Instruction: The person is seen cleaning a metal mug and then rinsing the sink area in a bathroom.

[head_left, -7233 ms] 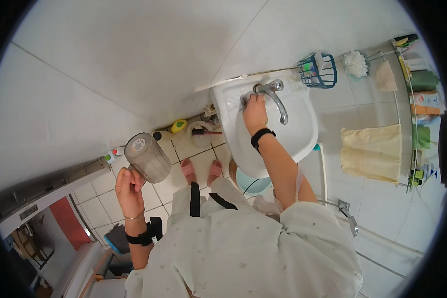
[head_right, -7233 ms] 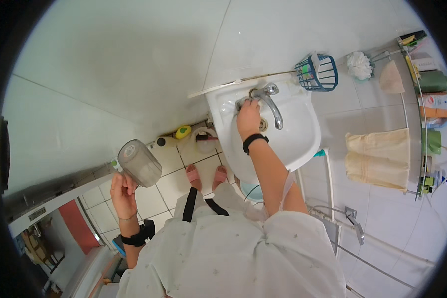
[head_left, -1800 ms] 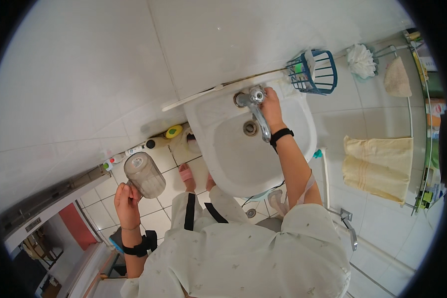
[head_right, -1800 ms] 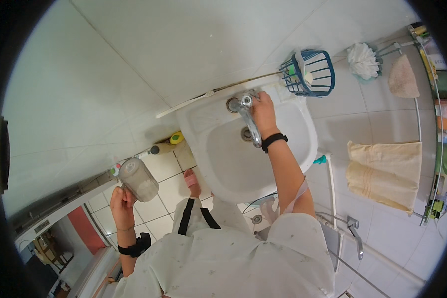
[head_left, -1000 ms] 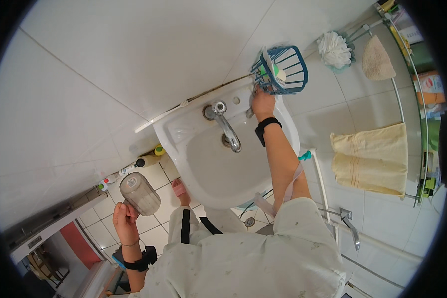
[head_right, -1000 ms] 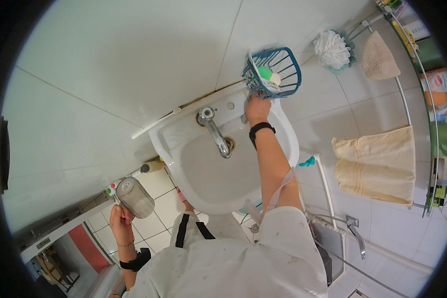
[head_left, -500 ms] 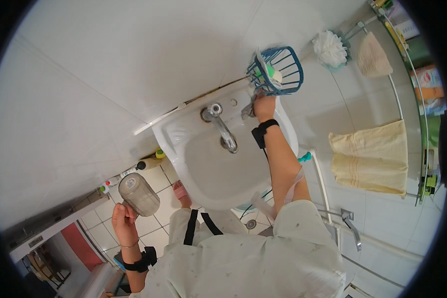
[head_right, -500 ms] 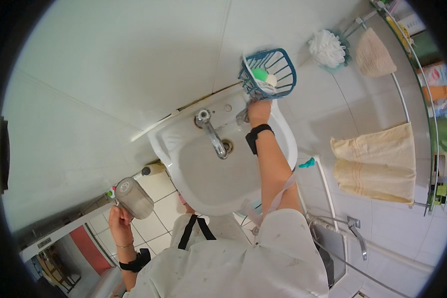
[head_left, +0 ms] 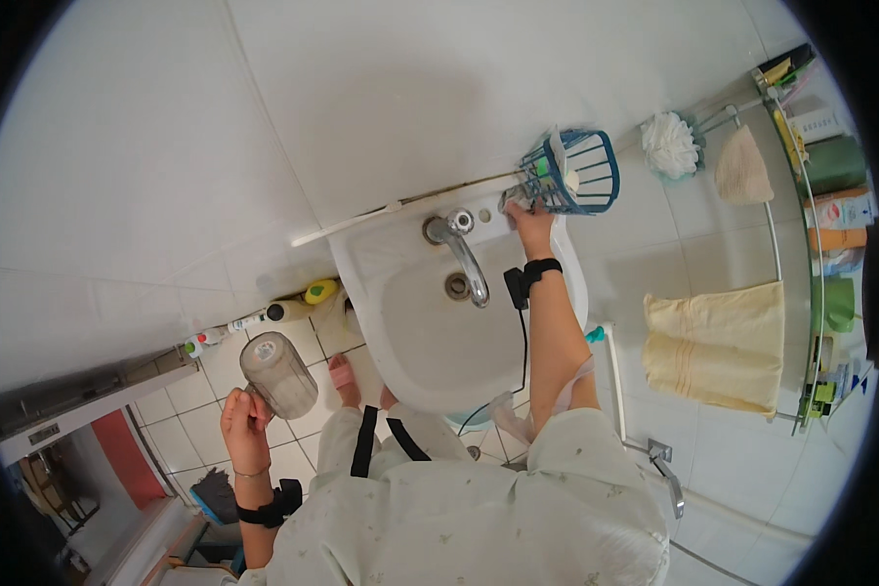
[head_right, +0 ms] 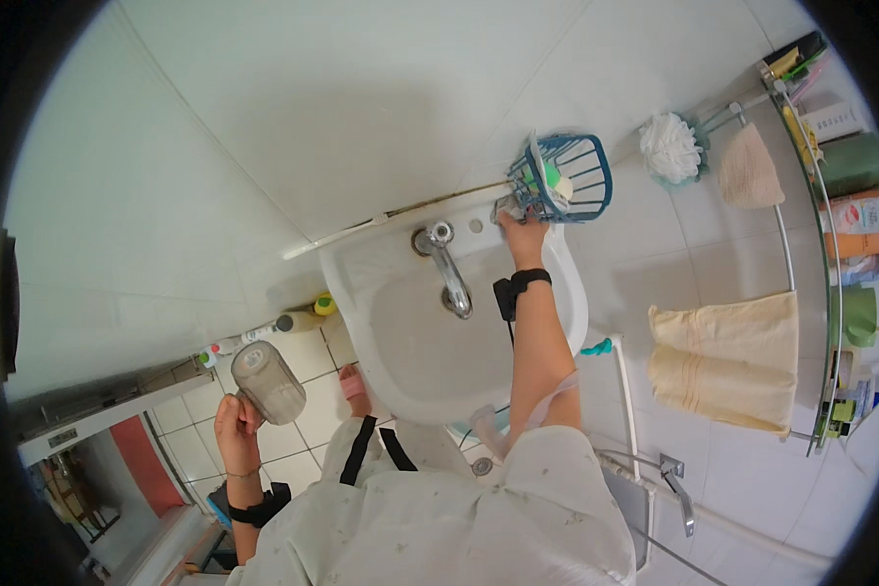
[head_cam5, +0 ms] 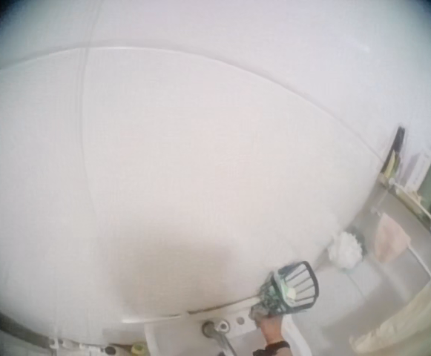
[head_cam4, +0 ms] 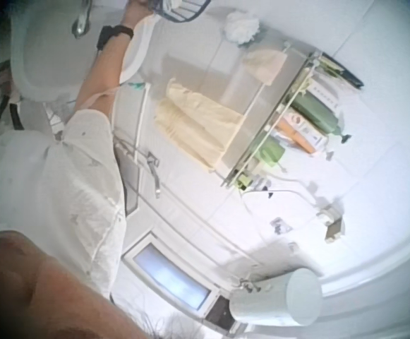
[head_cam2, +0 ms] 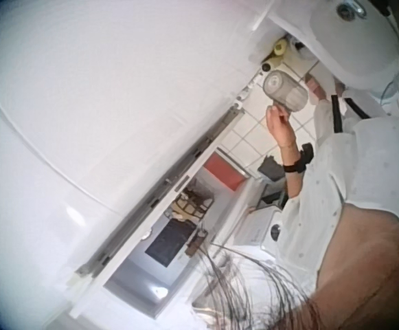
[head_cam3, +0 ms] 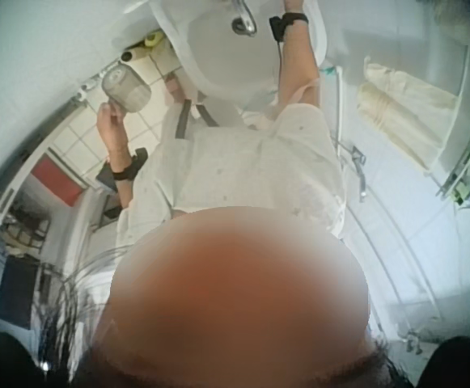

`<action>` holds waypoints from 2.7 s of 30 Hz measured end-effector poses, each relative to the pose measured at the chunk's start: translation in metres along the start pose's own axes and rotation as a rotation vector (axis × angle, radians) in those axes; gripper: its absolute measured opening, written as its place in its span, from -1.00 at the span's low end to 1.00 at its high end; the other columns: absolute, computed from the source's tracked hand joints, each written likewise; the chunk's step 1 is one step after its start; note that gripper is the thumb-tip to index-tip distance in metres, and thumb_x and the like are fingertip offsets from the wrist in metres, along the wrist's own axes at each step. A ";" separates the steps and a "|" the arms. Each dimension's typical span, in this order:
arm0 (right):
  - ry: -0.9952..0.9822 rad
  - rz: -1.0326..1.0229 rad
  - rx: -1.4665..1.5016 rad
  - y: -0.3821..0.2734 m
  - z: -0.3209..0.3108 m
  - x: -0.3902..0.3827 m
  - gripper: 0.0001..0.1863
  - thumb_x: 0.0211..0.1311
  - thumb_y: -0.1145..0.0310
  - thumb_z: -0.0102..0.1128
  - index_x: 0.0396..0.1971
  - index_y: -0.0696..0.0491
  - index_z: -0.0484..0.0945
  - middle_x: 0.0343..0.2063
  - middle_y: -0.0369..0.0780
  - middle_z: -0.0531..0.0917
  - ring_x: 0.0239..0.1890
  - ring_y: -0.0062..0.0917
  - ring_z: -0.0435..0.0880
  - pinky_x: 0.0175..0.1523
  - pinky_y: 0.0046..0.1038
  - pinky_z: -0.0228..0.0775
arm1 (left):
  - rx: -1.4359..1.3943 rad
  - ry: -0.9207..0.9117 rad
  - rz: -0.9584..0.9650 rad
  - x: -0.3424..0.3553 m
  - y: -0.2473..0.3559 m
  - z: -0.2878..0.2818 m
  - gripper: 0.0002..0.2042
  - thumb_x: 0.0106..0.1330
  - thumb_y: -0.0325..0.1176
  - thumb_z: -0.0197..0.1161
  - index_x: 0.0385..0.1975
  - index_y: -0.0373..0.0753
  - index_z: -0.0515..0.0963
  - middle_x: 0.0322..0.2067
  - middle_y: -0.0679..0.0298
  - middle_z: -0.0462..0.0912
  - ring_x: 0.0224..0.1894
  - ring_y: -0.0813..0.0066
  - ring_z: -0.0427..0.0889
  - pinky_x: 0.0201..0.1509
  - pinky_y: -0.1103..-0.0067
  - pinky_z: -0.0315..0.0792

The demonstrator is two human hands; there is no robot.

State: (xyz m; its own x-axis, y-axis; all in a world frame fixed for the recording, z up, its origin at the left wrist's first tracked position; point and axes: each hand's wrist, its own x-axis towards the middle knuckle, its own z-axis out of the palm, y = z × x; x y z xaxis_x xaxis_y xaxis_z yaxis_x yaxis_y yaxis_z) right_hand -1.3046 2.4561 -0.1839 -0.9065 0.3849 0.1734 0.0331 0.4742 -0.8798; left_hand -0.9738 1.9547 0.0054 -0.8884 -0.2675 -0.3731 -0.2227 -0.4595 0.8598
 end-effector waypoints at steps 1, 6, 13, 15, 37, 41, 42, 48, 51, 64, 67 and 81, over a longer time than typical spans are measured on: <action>0.020 -0.119 -0.134 -0.020 0.002 -0.003 -0.41 -0.13 0.31 0.41 -0.06 0.25 0.46 -0.21 -0.04 0.58 -0.18 -0.17 0.56 -0.03 -0.34 0.42 | -0.006 0.007 0.008 -0.001 -0.001 -0.003 -0.71 0.39 -0.29 -0.04 -0.62 -0.17 0.19 -0.68 0.37 0.28 -0.62 0.65 0.11 -0.48 0.67 0.06; -0.179 0.045 -0.450 -0.106 0.008 -0.030 -0.42 -0.20 0.34 0.40 -0.09 0.26 0.50 -0.11 0.02 0.49 -0.05 -0.12 0.48 0.03 -0.31 0.36 | -0.023 0.036 -0.015 -0.002 -0.002 -0.011 -0.71 0.38 -0.31 -0.03 -0.62 -0.16 0.19 -0.68 0.37 0.29 -0.62 0.65 0.11 -0.48 0.68 0.06; -0.299 -0.153 -0.171 -0.118 0.029 -0.081 -0.52 -0.03 0.34 0.26 -0.08 0.25 0.47 -0.11 0.00 0.40 -0.07 -0.17 0.43 0.04 -0.34 0.31 | -0.044 -0.027 0.013 0.011 0.004 -0.002 -0.72 0.38 -0.31 -0.03 -0.62 -0.17 0.20 -0.68 0.37 0.29 -0.62 0.66 0.11 -0.48 0.68 0.07; -0.167 -0.082 -0.148 -0.119 0.022 -0.082 -0.49 0.00 0.34 0.25 -0.02 0.25 0.43 -0.10 0.02 0.39 -0.06 -0.17 0.43 0.04 -0.35 0.31 | -0.025 0.011 -0.010 0.010 0.007 -0.002 -0.72 0.38 -0.31 -0.04 -0.62 -0.17 0.20 -0.67 0.36 0.29 -0.62 0.66 0.12 -0.47 0.69 0.08; -0.312 -0.613 -0.658 -0.163 0.010 -0.057 -0.41 -0.17 0.54 0.09 0.04 0.05 0.40 0.14 -0.17 0.35 0.01 -0.23 0.35 0.12 -0.23 0.20 | 0.017 0.041 -0.053 0.021 0.000 0.010 -0.72 0.38 -0.32 -0.05 -0.62 -0.16 0.18 -0.70 0.37 0.27 -0.64 0.65 0.11 -0.49 0.67 0.07; -0.223 -0.558 -0.689 -0.137 0.006 -0.046 -0.42 -0.13 0.48 0.10 0.05 0.04 0.39 0.13 -0.16 0.35 0.04 -0.20 0.36 0.12 -0.16 0.19 | 0.021 0.043 -0.042 0.017 -0.003 0.010 -0.71 0.37 -0.32 -0.04 -0.62 -0.16 0.18 -0.69 0.37 0.27 -0.63 0.65 0.11 -0.48 0.67 0.07; -0.170 -0.547 -0.754 -0.131 0.007 -0.042 -0.43 -0.09 0.42 0.11 0.07 0.03 0.38 0.10 -0.12 0.39 0.05 -0.19 0.36 0.13 -0.15 0.17 | 0.018 0.041 -0.029 0.017 -0.003 0.010 -0.71 0.38 -0.31 -0.04 -0.62 -0.16 0.19 -0.69 0.37 0.28 -0.63 0.65 0.10 -0.48 0.67 0.07; 0.045 -0.537 -1.043 -0.069 -0.015 -0.008 -0.60 0.05 0.29 0.03 -0.09 0.10 0.52 -0.09 0.00 0.55 0.01 -0.08 0.45 0.16 -0.07 0.15 | 0.025 0.077 -0.051 0.012 -0.004 0.004 -0.71 0.38 -0.31 -0.04 -0.63 -0.16 0.18 -0.69 0.37 0.27 -0.63 0.65 0.10 -0.49 0.67 0.06; 0.062 -0.470 -0.806 -0.059 -0.016 -0.001 -0.65 0.07 0.28 0.01 -0.18 0.14 0.56 -0.11 0.02 0.57 0.01 -0.08 0.46 0.16 -0.05 0.17 | 0.012 0.085 -0.053 0.009 -0.006 -0.003 -0.71 0.38 -0.30 -0.04 -0.63 -0.16 0.18 -0.69 0.37 0.27 -0.62 0.65 0.10 -0.50 0.68 0.05; -0.171 -0.490 -0.843 -0.106 -0.006 -0.062 -0.61 -0.07 0.43 0.13 -0.15 0.19 0.51 -0.06 -0.05 0.53 0.03 -0.16 0.41 0.15 -0.19 0.21 | -0.012 0.097 -0.023 0.015 -0.004 -0.018 -0.70 0.38 -0.29 -0.04 -0.62 -0.18 0.19 -0.69 0.37 0.26 -0.62 0.65 0.11 -0.49 0.67 0.05; -0.267 -0.586 -0.629 -0.111 -0.002 -0.061 -0.59 -0.13 0.54 0.10 -0.15 0.17 0.50 -0.04 -0.03 0.50 0.03 -0.12 0.39 0.13 -0.25 0.26 | 0.011 0.089 -0.006 0.021 0.001 -0.012 -0.71 0.38 -0.29 -0.04 -0.62 -0.18 0.19 -0.69 0.36 0.26 -0.62 0.65 0.12 -0.49 0.67 0.06; -0.026 -0.460 -1.051 -0.073 -0.045 -0.029 -0.59 -0.04 0.42 0.10 -0.08 0.09 0.53 -0.07 -0.11 0.55 0.04 -0.20 0.42 0.18 -0.25 0.18 | 0.038 0.059 -0.044 0.027 0.000 -0.001 -0.70 0.39 -0.29 -0.04 -0.62 -0.18 0.19 -0.69 0.37 0.24 -0.61 0.64 0.12 -0.48 0.67 0.06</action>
State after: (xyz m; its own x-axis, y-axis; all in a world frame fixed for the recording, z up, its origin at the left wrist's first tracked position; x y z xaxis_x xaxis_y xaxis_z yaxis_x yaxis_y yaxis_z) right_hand -1.2616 2.4461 -0.1047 -0.9319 -0.0068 0.3626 0.0205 0.9972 0.0714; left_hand -0.9977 1.9468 -0.0049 -0.8526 -0.2973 -0.4298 -0.2775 -0.4394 0.8544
